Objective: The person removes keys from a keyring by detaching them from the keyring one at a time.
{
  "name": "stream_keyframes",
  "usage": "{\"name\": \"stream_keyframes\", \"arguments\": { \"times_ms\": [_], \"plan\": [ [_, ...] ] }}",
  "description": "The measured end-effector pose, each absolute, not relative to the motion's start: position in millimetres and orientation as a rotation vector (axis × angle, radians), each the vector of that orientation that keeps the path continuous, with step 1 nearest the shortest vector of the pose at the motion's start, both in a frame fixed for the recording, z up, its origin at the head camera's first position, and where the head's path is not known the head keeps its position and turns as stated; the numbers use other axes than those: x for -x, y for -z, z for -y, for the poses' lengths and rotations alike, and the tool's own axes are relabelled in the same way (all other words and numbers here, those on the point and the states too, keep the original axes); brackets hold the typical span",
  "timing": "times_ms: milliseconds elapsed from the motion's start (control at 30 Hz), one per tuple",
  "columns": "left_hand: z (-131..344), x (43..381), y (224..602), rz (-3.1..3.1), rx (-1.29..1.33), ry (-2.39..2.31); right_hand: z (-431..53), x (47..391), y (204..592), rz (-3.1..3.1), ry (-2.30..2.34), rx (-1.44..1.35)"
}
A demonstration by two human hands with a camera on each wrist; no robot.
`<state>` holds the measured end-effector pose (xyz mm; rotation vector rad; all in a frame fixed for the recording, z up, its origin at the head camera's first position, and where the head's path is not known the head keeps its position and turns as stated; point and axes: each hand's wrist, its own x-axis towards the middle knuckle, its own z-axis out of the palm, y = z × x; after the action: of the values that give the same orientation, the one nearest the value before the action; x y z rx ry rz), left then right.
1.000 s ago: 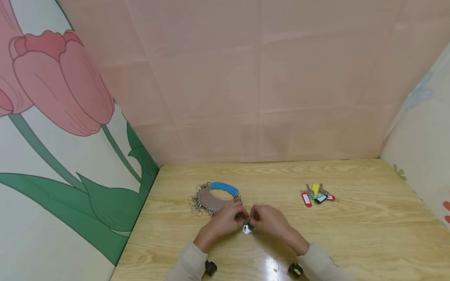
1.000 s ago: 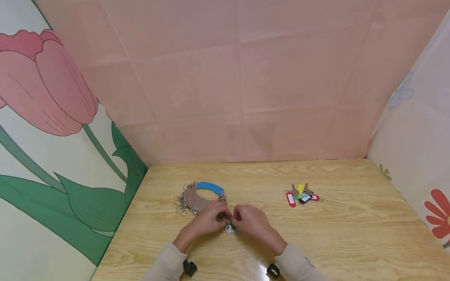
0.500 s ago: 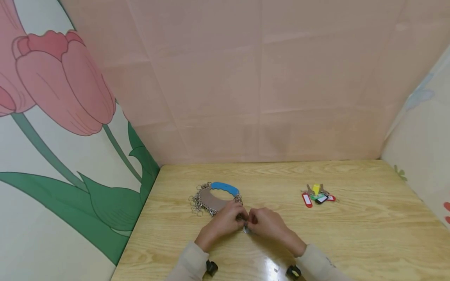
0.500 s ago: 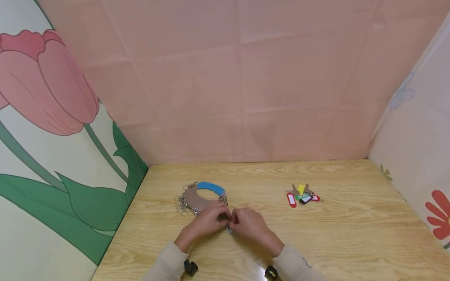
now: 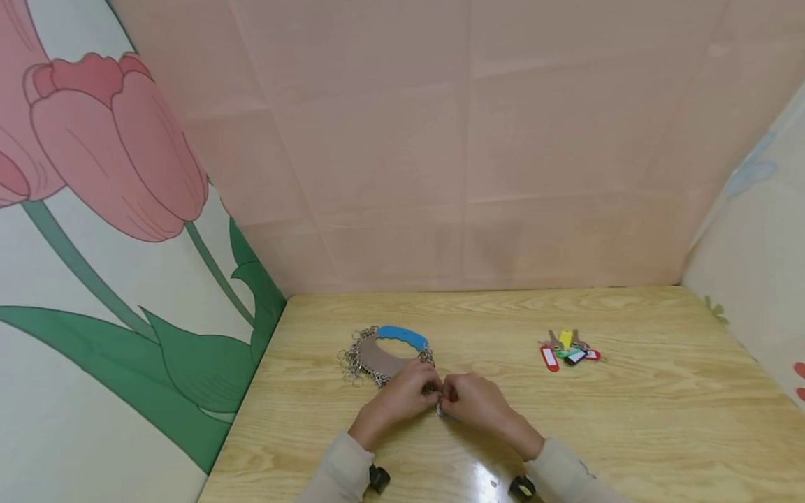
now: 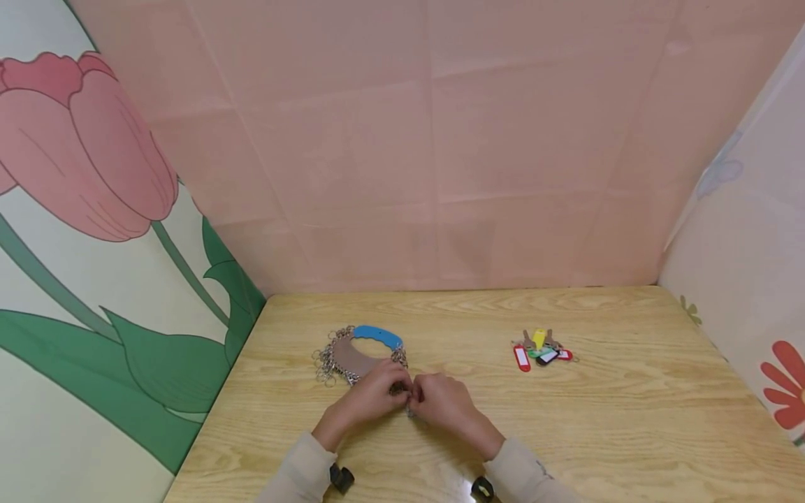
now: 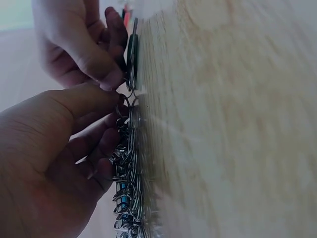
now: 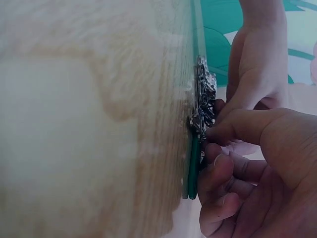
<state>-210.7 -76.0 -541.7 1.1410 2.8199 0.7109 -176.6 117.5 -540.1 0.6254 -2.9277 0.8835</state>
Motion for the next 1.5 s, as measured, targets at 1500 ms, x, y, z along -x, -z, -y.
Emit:
{"name": "stream_keyframes", "arguments": {
  "times_ms": [1500],
  "plan": [
    [76, 214, 544, -2.741, -0.847, -1.061, -122, 187, 536, 2.852, -0.912, -0.395]
  ]
}}
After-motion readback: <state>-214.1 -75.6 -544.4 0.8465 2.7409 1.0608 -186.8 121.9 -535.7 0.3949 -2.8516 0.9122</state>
